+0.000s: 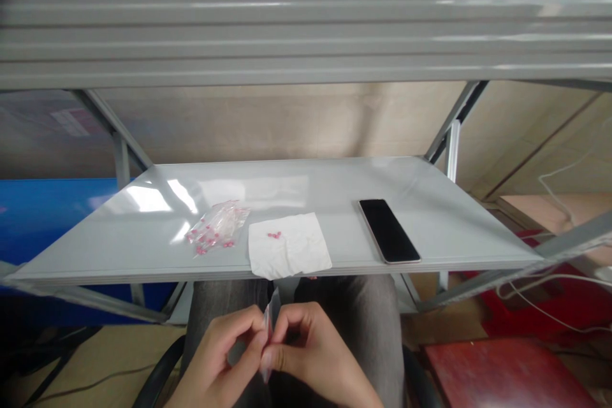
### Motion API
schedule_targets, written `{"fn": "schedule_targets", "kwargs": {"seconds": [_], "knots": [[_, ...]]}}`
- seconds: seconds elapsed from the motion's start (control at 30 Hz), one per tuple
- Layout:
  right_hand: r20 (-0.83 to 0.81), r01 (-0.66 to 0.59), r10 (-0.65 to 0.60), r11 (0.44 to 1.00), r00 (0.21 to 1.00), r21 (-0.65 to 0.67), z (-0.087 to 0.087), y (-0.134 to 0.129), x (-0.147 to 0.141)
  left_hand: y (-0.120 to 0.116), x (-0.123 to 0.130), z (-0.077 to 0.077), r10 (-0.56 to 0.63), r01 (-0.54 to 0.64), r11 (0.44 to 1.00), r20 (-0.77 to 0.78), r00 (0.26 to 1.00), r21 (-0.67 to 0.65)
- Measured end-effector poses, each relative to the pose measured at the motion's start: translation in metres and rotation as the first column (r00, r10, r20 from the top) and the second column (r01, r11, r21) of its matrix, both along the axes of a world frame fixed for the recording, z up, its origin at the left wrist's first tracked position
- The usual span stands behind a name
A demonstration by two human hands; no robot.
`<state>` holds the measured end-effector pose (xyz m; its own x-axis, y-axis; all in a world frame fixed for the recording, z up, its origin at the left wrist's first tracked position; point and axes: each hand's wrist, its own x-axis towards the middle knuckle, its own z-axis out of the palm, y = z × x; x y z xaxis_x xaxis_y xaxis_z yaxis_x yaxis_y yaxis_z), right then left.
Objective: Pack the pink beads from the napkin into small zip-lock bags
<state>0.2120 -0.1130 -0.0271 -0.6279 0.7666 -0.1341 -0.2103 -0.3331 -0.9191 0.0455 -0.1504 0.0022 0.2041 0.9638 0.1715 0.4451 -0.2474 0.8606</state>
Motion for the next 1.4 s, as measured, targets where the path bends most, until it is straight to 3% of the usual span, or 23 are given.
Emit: {"fn": "schedule_targets", "kwargs": {"seconds": [0.2, 0.4, 0.53, 0.67, 0.77, 0.9, 1.0, 1.1, 1.23, 1.4], "knots": [[0.333, -0.031, -0.036, 0.98, 0.942, 0.195, 0.001, -0.011, 0.013, -0.003, 0.001, -0.002, -0.124, 0.114, 0.992, -0.21, 0.97, -0.058], [0.405, -0.092, 0.013, 0.98, 0.914, 0.177, 0.007, -0.012, 0.005, -0.003, 0.006, -0.009, -0.131, 0.067, 0.979, -0.343, 0.93, -0.191], [0.456, -0.078, -0.018, 0.979, 0.89, 0.19, 0.003, -0.009, 0.004, -0.004, 0.007, -0.013, -0.1, 0.021, 0.98, -0.394, 0.914, -0.2], [0.576, 0.029, -0.219, 0.947, 0.788, 0.321, 0.001, -0.006, 0.009, -0.002, 0.005, -0.019, 0.006, -0.057, 0.992, -0.416, 0.909, -0.11], [0.602, 0.014, -0.259, 0.925, 0.756, 0.38, 0.0, -0.005, 0.008, -0.001, 0.005, -0.018, 0.034, -0.048, 0.999, -0.399, 0.916, -0.025], [0.562, 0.036, -0.263, 0.923, 0.784, 0.383, 0.0, -0.003, 0.006, -0.001, 0.004, -0.013, 0.089, -0.034, 0.982, -0.299, 0.95, 0.185], [0.474, 0.065, -0.227, 0.94, 0.851, 0.334, -0.001, -0.001, 0.009, 0.002, 0.003, -0.017, 0.031, 0.04, 0.956, -0.233, 0.972, 0.291], [0.399, 0.062, -0.165, 0.964, 0.902, 0.259, -0.004, 0.002, 0.014, 0.007, 0.005, -0.03, 0.013, 0.087, 0.938, -0.283, 0.959, 0.336], [0.418, 0.099, -0.198, 0.964, 0.887, 0.248, -0.007, 0.003, 0.018, 0.011, 0.011, -0.046, 0.016, 0.069, 0.927, -0.222, 0.975, 0.368], [0.383, 0.094, -0.159, 0.979, 0.91, 0.182, -0.005, 0.005, 0.019, 0.014, 0.014, -0.048, 0.0, 0.058, 0.915, -0.145, 0.989, 0.4]]}}
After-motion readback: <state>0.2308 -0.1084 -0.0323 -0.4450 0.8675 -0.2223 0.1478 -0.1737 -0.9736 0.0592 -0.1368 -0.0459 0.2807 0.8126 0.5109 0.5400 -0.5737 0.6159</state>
